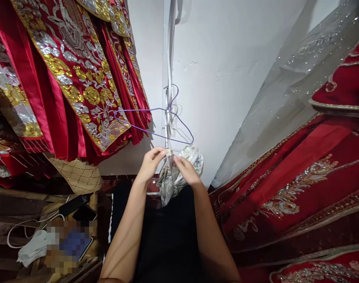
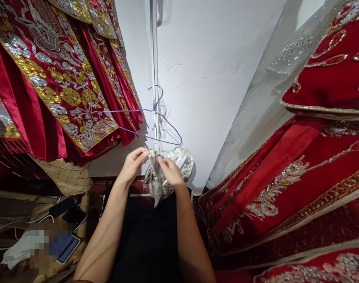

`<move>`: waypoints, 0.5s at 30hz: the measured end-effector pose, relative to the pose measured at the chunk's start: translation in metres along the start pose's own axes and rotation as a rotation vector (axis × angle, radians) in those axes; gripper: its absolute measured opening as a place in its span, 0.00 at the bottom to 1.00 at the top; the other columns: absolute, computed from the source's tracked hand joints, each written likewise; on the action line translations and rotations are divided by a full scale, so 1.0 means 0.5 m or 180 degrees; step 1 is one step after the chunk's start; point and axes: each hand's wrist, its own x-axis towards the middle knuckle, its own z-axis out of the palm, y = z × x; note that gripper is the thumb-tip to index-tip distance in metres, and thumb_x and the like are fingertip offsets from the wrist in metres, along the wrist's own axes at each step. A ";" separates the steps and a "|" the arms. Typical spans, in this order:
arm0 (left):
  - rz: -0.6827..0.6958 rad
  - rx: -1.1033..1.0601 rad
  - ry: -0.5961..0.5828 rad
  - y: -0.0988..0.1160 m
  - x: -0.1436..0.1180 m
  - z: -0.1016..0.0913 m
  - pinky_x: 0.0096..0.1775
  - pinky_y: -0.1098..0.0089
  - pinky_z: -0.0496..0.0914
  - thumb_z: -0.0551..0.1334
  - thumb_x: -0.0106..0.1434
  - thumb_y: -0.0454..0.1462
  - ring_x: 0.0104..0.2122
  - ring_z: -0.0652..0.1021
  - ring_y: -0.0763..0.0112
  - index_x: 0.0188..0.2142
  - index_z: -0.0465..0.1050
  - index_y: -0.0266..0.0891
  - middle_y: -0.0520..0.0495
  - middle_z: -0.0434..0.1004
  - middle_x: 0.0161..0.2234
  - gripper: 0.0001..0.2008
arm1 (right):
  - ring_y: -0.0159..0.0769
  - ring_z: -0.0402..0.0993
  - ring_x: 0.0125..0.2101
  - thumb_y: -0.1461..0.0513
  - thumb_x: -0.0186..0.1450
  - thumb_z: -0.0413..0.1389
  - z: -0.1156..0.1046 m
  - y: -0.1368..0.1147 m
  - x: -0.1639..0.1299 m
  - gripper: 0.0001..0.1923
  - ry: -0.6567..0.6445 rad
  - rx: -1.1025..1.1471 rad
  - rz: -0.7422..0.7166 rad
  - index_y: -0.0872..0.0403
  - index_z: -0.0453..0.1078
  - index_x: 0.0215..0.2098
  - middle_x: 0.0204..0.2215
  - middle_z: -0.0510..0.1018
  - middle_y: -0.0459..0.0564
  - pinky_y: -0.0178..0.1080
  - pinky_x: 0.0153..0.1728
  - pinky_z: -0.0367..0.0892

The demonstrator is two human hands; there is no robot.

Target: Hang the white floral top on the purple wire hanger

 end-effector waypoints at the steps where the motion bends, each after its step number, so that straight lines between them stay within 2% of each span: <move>1: 0.0190 0.0162 -0.0168 0.014 -0.003 0.016 0.46 0.66 0.72 0.66 0.64 0.46 0.38 0.77 0.65 0.36 0.77 0.38 0.46 0.78 0.36 0.13 | 0.42 0.76 0.38 0.38 0.66 0.52 0.009 -0.012 0.002 0.27 -0.0080 0.0319 -0.0078 0.51 0.76 0.38 0.32 0.80 0.51 0.41 0.39 0.71; 2: 0.0379 0.0311 -0.0276 0.026 -0.005 0.030 0.46 0.66 0.72 0.65 0.65 0.46 0.39 0.77 0.65 0.37 0.77 0.38 0.45 0.78 0.37 0.12 | 0.44 0.77 0.42 0.36 0.66 0.49 0.020 -0.025 0.003 0.30 -0.0226 0.0685 -0.0124 0.50 0.76 0.42 0.36 0.81 0.52 0.42 0.42 0.72; 4: 0.0727 0.0554 -0.0256 0.039 -0.002 0.050 0.48 0.65 0.71 0.64 0.67 0.44 0.41 0.77 0.64 0.38 0.77 0.39 0.45 0.78 0.39 0.11 | 0.45 0.77 0.44 0.35 0.66 0.46 0.039 -0.053 0.003 0.34 -0.0582 0.1290 -0.0160 0.50 0.75 0.47 0.38 0.81 0.54 0.44 0.43 0.72; 5: 0.0889 0.0692 -0.0165 0.042 0.003 0.053 0.50 0.64 0.71 0.63 0.68 0.44 0.44 0.77 0.63 0.38 0.77 0.40 0.44 0.77 0.40 0.11 | 0.45 0.77 0.44 0.35 0.66 0.48 0.046 -0.068 0.003 0.32 -0.0765 0.1432 -0.0184 0.51 0.74 0.48 0.37 0.81 0.54 0.44 0.43 0.73; 7: 0.1110 0.0939 0.0041 0.038 0.019 0.045 0.56 0.62 0.68 0.62 0.69 0.45 0.50 0.75 0.61 0.41 0.77 0.42 0.43 0.76 0.45 0.11 | 0.44 0.78 0.41 0.42 0.61 0.61 0.049 -0.096 0.007 0.27 -0.1093 0.1414 -0.0219 0.52 0.74 0.48 0.36 0.81 0.52 0.43 0.43 0.72; 9: 0.0931 0.0935 -0.0022 0.025 0.035 0.021 0.59 0.61 0.66 0.60 0.69 0.48 0.55 0.74 0.59 0.48 0.76 0.44 0.42 0.75 0.50 0.15 | 0.41 0.77 0.35 0.53 0.51 0.69 0.036 -0.122 0.023 0.24 -0.1268 0.1150 -0.0262 0.53 0.74 0.44 0.33 0.80 0.49 0.42 0.40 0.72; 10: 0.0675 0.0854 -0.0203 0.017 0.040 0.005 0.58 0.60 0.67 0.60 0.69 0.51 0.54 0.75 0.58 0.50 0.75 0.45 0.42 0.76 0.50 0.17 | 0.40 0.76 0.33 0.57 0.48 0.71 0.025 -0.134 0.037 0.23 -0.1215 0.0981 -0.0353 0.54 0.74 0.40 0.32 0.80 0.48 0.41 0.39 0.71; 12: 0.0023 0.0806 -0.0774 0.000 0.042 -0.029 0.51 0.60 0.72 0.63 0.65 0.54 0.46 0.79 0.56 0.46 0.78 0.43 0.42 0.80 0.43 0.20 | 0.38 0.75 0.32 0.60 0.46 0.69 -0.004 -0.153 0.075 0.17 -0.0765 0.0615 -0.0760 0.55 0.73 0.34 0.30 0.79 0.47 0.40 0.39 0.70; 13: -0.0233 0.0956 -0.1062 -0.007 0.040 -0.047 0.46 0.61 0.74 0.66 0.62 0.54 0.41 0.80 0.55 0.41 0.79 0.41 0.43 0.81 0.38 0.20 | 0.39 0.75 0.33 0.60 0.48 0.67 -0.019 -0.159 0.098 0.15 -0.0459 0.0403 -0.1044 0.55 0.73 0.32 0.30 0.79 0.48 0.40 0.40 0.70; 15: -0.0394 0.1571 -0.1377 -0.014 0.035 -0.085 0.39 0.64 0.73 0.69 0.57 0.52 0.34 0.79 0.55 0.33 0.80 0.40 0.45 0.80 0.31 0.17 | 0.40 0.76 0.38 0.61 0.52 0.63 -0.045 -0.161 0.148 0.12 0.0168 0.0030 -0.1557 0.55 0.73 0.35 0.35 0.79 0.49 0.40 0.44 0.69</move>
